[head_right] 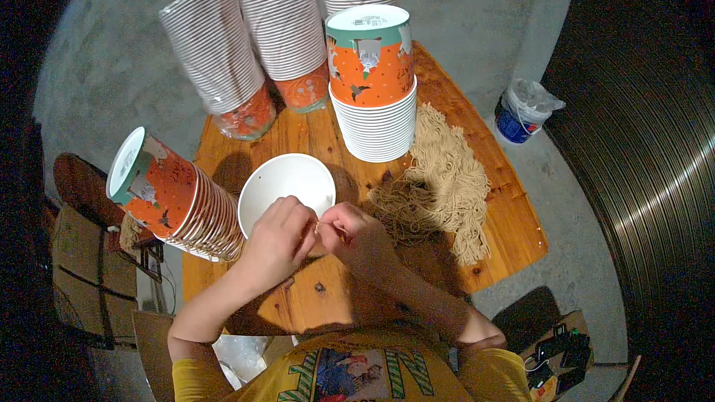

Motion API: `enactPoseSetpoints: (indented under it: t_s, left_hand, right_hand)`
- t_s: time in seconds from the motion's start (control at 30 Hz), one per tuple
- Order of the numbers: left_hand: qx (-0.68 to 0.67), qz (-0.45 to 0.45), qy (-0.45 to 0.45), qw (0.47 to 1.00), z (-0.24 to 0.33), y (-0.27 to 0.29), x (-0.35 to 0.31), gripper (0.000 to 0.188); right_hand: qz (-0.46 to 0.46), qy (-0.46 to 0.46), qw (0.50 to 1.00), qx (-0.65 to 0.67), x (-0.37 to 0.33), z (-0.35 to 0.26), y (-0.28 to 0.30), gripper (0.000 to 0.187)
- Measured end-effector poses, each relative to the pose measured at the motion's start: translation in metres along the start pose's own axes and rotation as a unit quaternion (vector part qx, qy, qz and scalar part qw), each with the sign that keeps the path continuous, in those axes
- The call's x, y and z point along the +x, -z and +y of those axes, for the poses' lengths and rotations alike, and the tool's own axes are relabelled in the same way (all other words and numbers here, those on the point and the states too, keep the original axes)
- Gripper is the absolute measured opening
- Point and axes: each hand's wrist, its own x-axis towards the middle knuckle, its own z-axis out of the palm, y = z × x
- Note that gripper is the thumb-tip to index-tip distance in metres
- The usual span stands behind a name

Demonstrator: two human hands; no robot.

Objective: Tying strings to paper cups and organizing them into stacks.

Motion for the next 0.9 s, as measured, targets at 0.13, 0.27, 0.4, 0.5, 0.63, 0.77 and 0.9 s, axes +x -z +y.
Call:
enactPoseSetpoints:
  t_s: [0.13, 0.27, 0.4, 0.5, 0.63, 0.77, 0.9]
  left_hand:
    - [-0.158, -0.011, 0.110, 0.981, 0.000, 0.001, -0.002, 0.014]
    - [-0.242, -0.090, 0.208, 0.943, -0.004, 0.010, 0.000, 0.016]
    - [-0.301, -0.139, 0.213, 0.919, -0.012, 0.009, 0.000, 0.013]
    - [-0.322, -0.151, 0.216, 0.909, -0.019, 0.004, 0.001, 0.008]
    - [-0.277, -0.100, 0.177, 0.939, -0.013, 0.004, 0.003, 0.005]
    - [-0.113, 0.007, 0.051, 0.992, -0.010, -0.001, 0.001, 0.007]
    - [-0.202, -0.062, 0.181, 0.961, -0.001, 0.005, 0.002, 0.009]
  right_hand:
    - [0.020, 0.005, 0.999, 0.042, 0.001, 0.006, -0.003, 0.010]
    - [0.031, 0.000, 0.998, 0.048, 0.001, 0.005, -0.005, 0.009]
    - [0.036, 0.009, 0.997, 0.071, 0.001, 0.007, -0.008, 0.006]
    - [0.045, 0.016, 0.996, 0.077, 0.001, 0.007, -0.010, 0.006]
    - [0.066, 0.036, 0.997, 0.018, 0.002, 0.006, -0.011, 0.006]
    - [0.057, 0.022, 0.998, 0.028, 0.000, 0.005, -0.010, 0.007]
    - [0.054, 0.029, 0.998, 0.013, 0.000, 0.005, -0.010, 0.007]
